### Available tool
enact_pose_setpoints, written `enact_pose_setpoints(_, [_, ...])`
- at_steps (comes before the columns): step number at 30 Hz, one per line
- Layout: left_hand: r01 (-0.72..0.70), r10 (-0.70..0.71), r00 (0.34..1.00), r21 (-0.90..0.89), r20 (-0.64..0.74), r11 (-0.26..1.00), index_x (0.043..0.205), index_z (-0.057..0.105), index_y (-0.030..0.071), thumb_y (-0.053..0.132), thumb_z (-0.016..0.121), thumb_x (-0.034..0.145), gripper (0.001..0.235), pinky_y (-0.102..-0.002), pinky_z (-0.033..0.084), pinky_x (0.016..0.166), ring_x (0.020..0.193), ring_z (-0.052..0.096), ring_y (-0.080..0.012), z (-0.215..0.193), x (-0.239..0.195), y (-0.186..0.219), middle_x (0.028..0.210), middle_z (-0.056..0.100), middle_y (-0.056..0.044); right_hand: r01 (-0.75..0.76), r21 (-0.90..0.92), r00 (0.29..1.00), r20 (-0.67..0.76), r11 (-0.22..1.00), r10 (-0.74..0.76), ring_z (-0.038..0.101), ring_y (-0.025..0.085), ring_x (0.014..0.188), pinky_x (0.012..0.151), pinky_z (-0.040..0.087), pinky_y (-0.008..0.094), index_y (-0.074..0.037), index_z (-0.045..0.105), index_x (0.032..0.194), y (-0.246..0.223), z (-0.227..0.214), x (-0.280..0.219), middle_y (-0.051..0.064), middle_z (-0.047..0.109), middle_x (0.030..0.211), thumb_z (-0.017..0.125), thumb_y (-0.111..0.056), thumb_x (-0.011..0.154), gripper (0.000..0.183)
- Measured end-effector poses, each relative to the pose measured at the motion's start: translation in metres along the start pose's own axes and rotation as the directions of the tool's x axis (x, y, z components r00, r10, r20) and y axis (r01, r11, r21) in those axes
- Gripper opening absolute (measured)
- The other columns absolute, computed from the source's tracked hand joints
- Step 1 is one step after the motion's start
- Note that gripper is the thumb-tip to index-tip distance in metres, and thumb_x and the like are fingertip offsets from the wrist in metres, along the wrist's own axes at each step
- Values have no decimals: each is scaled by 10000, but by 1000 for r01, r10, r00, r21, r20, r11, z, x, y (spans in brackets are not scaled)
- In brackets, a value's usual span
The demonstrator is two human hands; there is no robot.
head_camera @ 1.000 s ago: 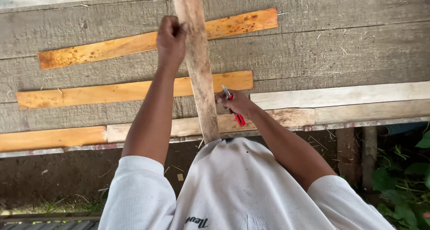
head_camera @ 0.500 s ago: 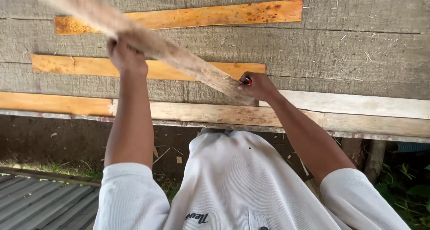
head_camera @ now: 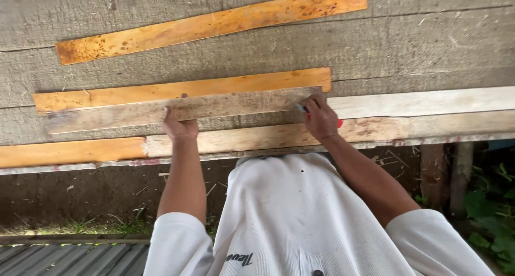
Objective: The person arranges several wooden planks on a flat wooden surface, using a red utility knife to mark or trim edges. They repeatedly pick up, position, and adjust the planks to align them in rows.
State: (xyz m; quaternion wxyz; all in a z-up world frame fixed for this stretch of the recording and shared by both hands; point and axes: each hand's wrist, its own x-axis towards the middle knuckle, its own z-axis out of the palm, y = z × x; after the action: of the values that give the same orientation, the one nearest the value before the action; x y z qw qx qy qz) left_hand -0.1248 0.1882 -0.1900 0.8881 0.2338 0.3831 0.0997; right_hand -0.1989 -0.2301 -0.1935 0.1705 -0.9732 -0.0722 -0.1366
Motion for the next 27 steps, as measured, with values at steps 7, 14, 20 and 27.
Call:
enact_pose_setpoints(7, [100,-101,995,-40,-18,994,1308,673,119,300,582,1028,346,-596,537,1093,1200,685,-373,-28,38,16,1333,688,-144,-127,-55,992,-19,990,126,723,243,926,761,617,359,-225,655,1060,-42,2,1,-42,579,1184,794,-180,807,293])
enact_pose_setpoints(14, [284,-285,958,-30,-43,958,1198,723,38,251,690,969,315,-557,606,989,1112,716,-380,-71,85,20,1196,742,-168,-241,-164,971,-35,957,238,729,234,933,756,640,372,-204,646,1053,-50,9,-6,-74,560,1259,834,-208,802,314])
enact_pose_setpoints(20, [362,-359,931,47,-57,931,1244,708,55,233,733,953,342,-571,512,1106,1211,663,-394,-88,64,31,1276,707,-182,-417,-140,901,62,898,429,727,352,910,745,645,475,-148,611,1097,-69,17,-21,-9,516,1296,817,-185,854,320])
enact_pose_setpoints(27, [422,-405,901,100,-153,901,1317,673,68,217,737,965,387,-509,429,1216,1311,596,-359,-130,55,19,1368,664,-163,-655,-88,735,155,751,660,723,416,915,792,637,512,-165,623,1122,-82,21,-44,3,486,1322,757,-197,867,289])
